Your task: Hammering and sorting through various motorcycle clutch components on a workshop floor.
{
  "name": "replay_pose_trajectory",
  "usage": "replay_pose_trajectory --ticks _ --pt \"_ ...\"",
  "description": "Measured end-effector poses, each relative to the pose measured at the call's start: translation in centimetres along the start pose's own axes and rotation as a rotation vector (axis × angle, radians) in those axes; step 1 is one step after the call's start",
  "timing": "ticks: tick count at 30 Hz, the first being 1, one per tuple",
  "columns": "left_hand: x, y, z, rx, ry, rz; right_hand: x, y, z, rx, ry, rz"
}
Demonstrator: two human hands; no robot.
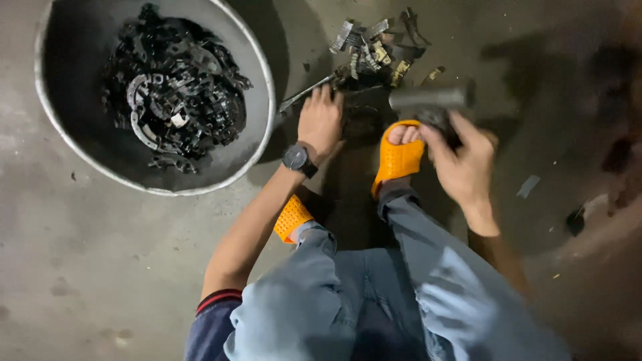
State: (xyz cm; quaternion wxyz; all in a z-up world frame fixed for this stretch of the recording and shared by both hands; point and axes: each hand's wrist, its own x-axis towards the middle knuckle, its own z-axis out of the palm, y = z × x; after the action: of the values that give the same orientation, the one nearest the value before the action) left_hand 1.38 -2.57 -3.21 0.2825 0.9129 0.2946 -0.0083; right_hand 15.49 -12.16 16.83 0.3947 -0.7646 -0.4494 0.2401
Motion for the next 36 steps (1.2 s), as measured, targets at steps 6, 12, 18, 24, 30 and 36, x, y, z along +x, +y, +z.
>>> replay_pose_trajectory --ticks 6,12,18,24,30,36 --pt "5.0 -3.5 2.6 0.418 -0.003 -0.336 6.8 4.4 3.3 -0.408 -0.687 0.235" --pt "2.5 -3.3 2.4 0.323 -0.115 -0.231 7.6 6.7 4.6 -0.458 -0.803 0.099" --pt "-3.8 0.8 -3.7 -0.296 0.214 -0.176 5.5 11.9 4.0 -0.323 -0.716 0.114" --pt "-4.9 0.6 -5.1 -1.024 0.526 -0.396 5.7 14.3 3.5 -0.094 -0.683 0.131" --pt "-3.0 1.2 -4.5 -1.185 0.607 -0.222 7.9 10.9 0.3 -0.069 -0.626 0.189" --pt "-2.3 2.2 -4.2 -0.978 0.436 -0.132 8.4 8.9 -3.2 -0.017 -0.532 0.283"
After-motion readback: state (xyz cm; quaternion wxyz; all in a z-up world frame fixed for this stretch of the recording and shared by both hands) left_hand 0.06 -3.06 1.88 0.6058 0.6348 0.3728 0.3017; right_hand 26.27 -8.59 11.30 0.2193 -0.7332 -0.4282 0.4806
